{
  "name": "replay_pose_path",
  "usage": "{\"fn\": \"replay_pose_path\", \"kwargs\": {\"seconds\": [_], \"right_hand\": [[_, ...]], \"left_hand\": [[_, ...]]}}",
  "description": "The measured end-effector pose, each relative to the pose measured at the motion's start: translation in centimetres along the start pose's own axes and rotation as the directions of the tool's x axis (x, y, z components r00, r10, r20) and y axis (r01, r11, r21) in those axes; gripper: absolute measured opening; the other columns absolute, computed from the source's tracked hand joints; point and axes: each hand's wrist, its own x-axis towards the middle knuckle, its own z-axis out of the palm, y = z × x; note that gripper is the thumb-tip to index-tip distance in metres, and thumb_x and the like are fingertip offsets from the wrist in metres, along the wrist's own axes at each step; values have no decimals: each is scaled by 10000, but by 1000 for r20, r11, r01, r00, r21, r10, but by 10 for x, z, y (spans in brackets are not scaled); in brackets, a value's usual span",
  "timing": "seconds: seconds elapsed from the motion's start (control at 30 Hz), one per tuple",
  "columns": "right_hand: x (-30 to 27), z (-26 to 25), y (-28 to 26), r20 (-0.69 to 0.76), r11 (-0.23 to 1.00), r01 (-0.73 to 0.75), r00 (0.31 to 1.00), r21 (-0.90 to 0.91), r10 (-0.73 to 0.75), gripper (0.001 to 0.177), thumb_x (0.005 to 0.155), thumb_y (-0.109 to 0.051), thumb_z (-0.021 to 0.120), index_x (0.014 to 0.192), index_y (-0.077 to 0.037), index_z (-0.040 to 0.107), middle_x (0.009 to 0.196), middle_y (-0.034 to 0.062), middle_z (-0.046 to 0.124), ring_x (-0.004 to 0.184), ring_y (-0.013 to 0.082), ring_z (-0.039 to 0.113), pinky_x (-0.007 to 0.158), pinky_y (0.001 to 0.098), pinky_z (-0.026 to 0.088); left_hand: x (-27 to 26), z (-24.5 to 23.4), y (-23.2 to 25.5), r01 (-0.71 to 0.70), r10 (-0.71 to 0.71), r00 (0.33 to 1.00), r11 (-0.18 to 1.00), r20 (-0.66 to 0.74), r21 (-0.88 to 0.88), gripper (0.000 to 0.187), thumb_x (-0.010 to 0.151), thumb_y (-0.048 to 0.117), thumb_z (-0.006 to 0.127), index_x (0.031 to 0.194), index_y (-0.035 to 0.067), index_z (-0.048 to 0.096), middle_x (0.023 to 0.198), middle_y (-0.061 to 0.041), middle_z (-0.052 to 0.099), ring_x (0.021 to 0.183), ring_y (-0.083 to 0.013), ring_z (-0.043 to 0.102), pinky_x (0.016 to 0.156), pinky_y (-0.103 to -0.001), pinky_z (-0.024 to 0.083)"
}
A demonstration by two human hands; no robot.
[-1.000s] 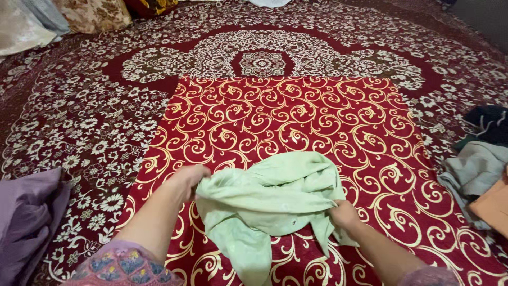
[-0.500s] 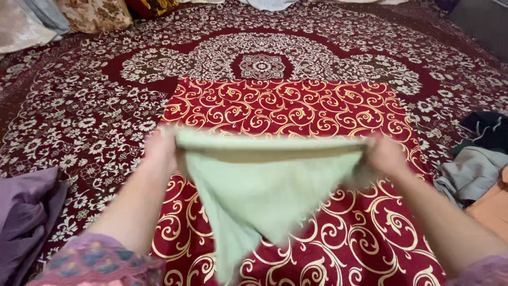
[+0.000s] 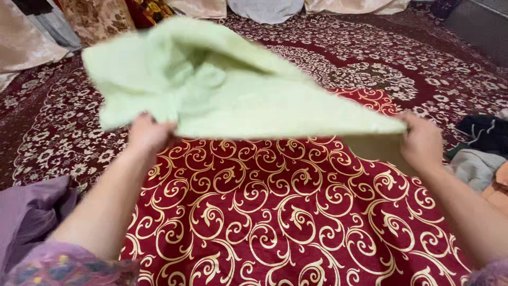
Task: The person folds a light green shirt and a pair of orange pants on a carpeted floor, placing them into a stack of folded items.
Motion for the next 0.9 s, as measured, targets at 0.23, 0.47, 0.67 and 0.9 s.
{"fn": "replay_pose_path", "kwargs": {"seconds": [0.23, 0.47, 0.67, 0.9], "right_hand": [[-91, 43, 81, 605, 850, -398, 598, -345, 526, 366, 1043, -193, 472, 1322, -300, 683, 1065, 127, 796, 921, 309, 766, 849, 441, 614], [-117, 31, 96, 578, 796, -147, 613, -587, 539, 358, 913, -223, 691, 1223, -384, 768, 1180, 37, 745, 1112, 226, 738, 973, 402, 587], [-115, -3, 118, 445, 781, 127, 871, -612, 207, 322, 946, -212, 665, 1198, -397, 743, 1159, -27, 755, 1121, 167, 686, 924, 353, 596], [-208, 21, 154, 774, 648, 727, 538, -225, -334, 599, 779, -214, 633, 1377, -217, 610, 1408, 20, 562, 1263, 323, 555, 968, 524, 469]], "left_hand": [[0, 37, -136, 402, -432, 815, 901, 385, 160, 207, 984, 13, 592, 1155, -103, 600, 788, -206, 713, 503, -186, 622, 396, -274, 495], [12, 59, -207, 367, -508, 694, 859, 510, 356, 208, 898, 12, 703, 1065, -84, 624, 658, -161, 692, 450, -180, 602, 372, -275, 442], [-13, 61, -184, -122, -280, 794, 796, 540, 592, 543, 773, -25, 773, 1243, 38, 508, 740, -140, 760, 586, -223, 749, 539, -348, 574], [-32, 59, -242, -624, -260, 519, 536, 815, 568, 315, 806, 89, 721, 1109, 154, 777, 924, -86, 800, 845, -184, 782, 780, -313, 603]]}}
